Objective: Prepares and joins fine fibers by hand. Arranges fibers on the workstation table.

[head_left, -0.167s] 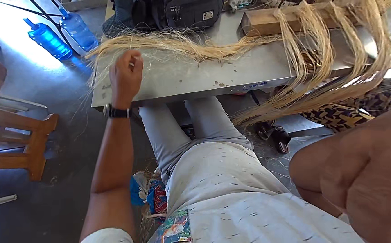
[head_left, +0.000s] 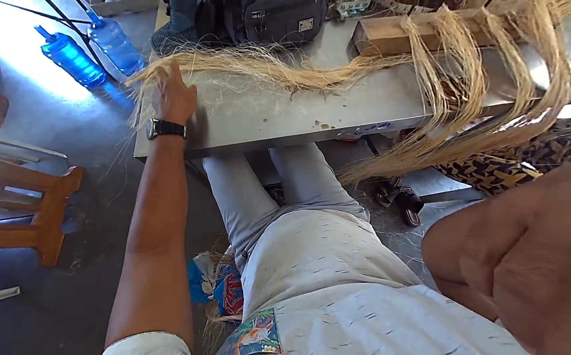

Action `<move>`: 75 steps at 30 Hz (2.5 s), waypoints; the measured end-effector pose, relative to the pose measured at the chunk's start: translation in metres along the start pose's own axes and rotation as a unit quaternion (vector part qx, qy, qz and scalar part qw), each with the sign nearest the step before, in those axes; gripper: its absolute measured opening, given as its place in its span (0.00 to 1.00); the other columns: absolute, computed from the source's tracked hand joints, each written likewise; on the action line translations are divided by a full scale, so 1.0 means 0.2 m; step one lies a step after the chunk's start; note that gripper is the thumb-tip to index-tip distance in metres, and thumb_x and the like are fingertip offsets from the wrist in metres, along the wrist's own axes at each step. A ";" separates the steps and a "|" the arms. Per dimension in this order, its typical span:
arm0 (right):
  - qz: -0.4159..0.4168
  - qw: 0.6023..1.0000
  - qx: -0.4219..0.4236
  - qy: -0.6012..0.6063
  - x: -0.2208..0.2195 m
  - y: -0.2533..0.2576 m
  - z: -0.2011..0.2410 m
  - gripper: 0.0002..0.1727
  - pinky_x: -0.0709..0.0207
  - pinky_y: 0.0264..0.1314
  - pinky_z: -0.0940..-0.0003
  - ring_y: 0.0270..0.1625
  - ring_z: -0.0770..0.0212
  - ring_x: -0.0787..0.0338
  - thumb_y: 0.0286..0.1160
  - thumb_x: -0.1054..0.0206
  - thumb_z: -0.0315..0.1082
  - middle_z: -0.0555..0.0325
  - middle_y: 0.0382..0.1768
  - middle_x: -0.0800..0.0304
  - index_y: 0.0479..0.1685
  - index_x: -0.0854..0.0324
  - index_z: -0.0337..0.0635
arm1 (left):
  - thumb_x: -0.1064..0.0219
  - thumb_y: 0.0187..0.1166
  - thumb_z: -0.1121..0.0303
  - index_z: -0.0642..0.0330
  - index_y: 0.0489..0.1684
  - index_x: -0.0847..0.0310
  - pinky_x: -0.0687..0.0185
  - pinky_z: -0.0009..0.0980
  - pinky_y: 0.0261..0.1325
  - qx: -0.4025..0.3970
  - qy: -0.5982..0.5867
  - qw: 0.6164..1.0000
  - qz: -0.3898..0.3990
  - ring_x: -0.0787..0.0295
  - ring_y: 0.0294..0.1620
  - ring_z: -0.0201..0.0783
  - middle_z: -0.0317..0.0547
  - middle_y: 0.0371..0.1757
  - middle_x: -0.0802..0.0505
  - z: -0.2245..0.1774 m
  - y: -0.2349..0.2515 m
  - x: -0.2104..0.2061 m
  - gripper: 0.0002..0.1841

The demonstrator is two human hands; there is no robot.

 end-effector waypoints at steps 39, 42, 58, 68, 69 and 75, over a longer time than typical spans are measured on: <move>-0.097 0.826 -0.216 -0.512 0.65 0.16 -1.47 0.21 0.35 0.83 0.40 0.73 0.48 0.15 0.87 0.41 0.48 0.49 0.61 0.08 0.51 0.09 0.42 | 0.51 0.93 0.51 0.71 0.49 0.17 0.13 0.54 0.50 -0.042 -0.183 0.975 -0.122 0.09 0.36 0.47 0.54 0.33 0.08 0.23 -0.27 -0.03 0.27; -0.136 0.839 -0.212 -0.482 0.67 0.16 -1.45 0.20 0.27 0.72 0.42 0.60 0.47 0.10 0.86 0.41 0.44 0.47 0.47 0.06 0.39 0.09 0.38 | 0.50 0.94 0.55 0.68 0.53 0.19 0.13 0.40 0.38 0.014 -0.279 0.941 -0.191 0.15 0.24 0.36 0.45 0.28 0.13 0.29 -0.29 -0.01 0.22; -0.158 0.812 -0.217 -0.519 0.65 0.17 -1.46 0.16 0.27 0.66 0.39 0.52 0.42 0.11 0.81 0.40 0.41 0.45 0.39 0.09 0.42 0.10 0.38 | 0.46 0.91 0.68 0.65 0.52 0.21 0.12 0.30 0.41 0.033 -0.388 0.884 -0.258 0.12 0.29 0.30 0.37 0.27 0.12 0.37 -0.28 -0.04 0.10; -0.125 0.800 -0.221 -0.543 0.65 0.18 -1.48 0.18 0.29 0.61 0.37 0.54 0.38 0.16 0.77 0.33 0.45 0.42 0.41 0.15 0.30 0.15 0.39 | 0.46 0.87 0.72 0.65 0.54 0.20 0.13 0.29 0.39 0.028 -0.396 0.882 -0.252 0.12 0.28 0.29 0.37 0.27 0.12 0.38 -0.27 -0.04 0.10; -0.124 0.798 -0.222 -0.546 0.64 0.18 -1.48 0.18 0.29 0.61 0.37 0.54 0.38 0.16 0.77 0.33 0.45 0.42 0.41 0.15 0.29 0.16 0.39 | 0.46 0.86 0.72 0.65 0.54 0.20 0.13 0.30 0.39 0.024 -0.399 0.882 -0.252 0.12 0.28 0.29 0.37 0.27 0.11 0.38 -0.27 -0.04 0.10; -0.122 0.786 -0.232 -0.559 0.64 0.17 -1.48 0.17 0.29 0.61 0.38 0.55 0.38 0.15 0.77 0.33 0.44 0.41 0.43 0.14 0.30 0.15 0.38 | 0.46 0.85 0.72 0.65 0.55 0.22 0.13 0.29 0.40 -0.008 -0.449 0.857 -0.252 0.12 0.30 0.30 0.37 0.29 0.12 0.38 -0.28 -0.04 0.10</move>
Point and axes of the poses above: each hand's wrist, its own y-axis towards the middle knuckle, its own x-axis out of the back of the hand, z = x × y, the point moved 5 cm from there along y, towards the middle knuckle
